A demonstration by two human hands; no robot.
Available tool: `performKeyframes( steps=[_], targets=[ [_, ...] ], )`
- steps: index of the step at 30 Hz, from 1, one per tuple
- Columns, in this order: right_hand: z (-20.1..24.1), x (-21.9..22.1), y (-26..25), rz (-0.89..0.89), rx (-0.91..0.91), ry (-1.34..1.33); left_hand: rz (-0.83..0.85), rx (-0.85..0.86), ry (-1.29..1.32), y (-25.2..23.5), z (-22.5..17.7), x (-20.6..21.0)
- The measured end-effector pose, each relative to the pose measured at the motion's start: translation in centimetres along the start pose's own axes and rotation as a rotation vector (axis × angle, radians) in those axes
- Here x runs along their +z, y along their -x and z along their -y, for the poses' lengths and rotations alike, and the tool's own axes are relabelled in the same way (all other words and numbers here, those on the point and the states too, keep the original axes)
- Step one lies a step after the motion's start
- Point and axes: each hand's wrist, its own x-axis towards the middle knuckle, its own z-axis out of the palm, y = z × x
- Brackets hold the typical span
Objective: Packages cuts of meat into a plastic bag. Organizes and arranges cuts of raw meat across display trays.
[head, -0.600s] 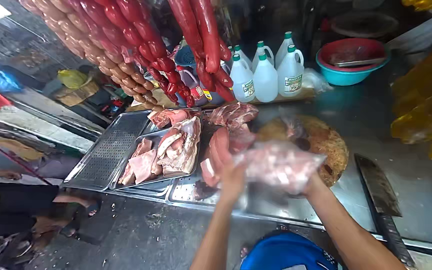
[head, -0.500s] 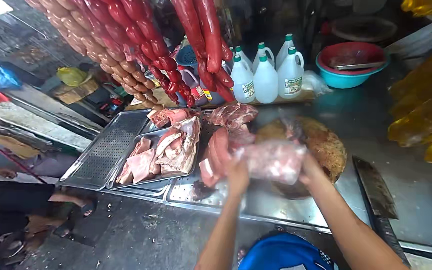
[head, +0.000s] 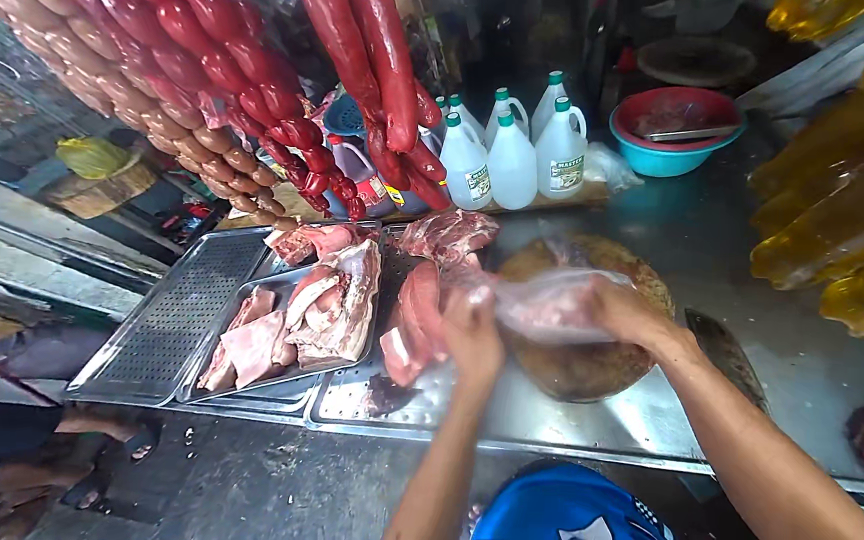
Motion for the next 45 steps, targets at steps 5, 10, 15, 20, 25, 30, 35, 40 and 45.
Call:
performKeyframes(
  steps=[5,10,15,20,25,30,35,40,45],
  targets=[
    [1.5,-5.3,3.4,-0.175,-0.226,-0.086,0.169,-0.275,0.053,-0.8,1.1,-1.7],
    [-1.2,-5.8,-5.1,-0.321,-0.181,-0.169,0.427,-0.373,0.184,2.2,-0.1,-2.4],
    [-5.0,3.8,-14.7,-0.087,-0.128,0.028,0.557,-0.254,0.201,1.2,-3.4,-1.8],
    [-5.9,-0.1,-11.7,-0.251,-0.142,-0.520,0.579,-0.197,0.068,-0.6,-3.0,-1.1],
    [-7.1,-5.0,-0.7,-0.049,-0.457,-0.883,0.653,-0.221,-0.067,-2.3,-2.7,0.3],
    [-4.6,-3.4,3.6,-0.038,-0.510,-0.766,0.719,-0.190,-0.095,-3.0,-4.3,2.0],
    [-0.5,-0.5,3.3,-0.116,-0.482,-0.344,0.686,-0.171,-0.125,-3.7,-5.0,3.0],
    [-4.1,2.8,5.1,-0.448,-0.243,-0.275,0.674,-0.232,-0.091,-4.8,-4.6,2.8],
    [-8.3,6.7,6.4,-0.413,-0.063,-0.440,0.690,-0.302,-0.053,-5.7,-4.0,2.1]
  ],
)
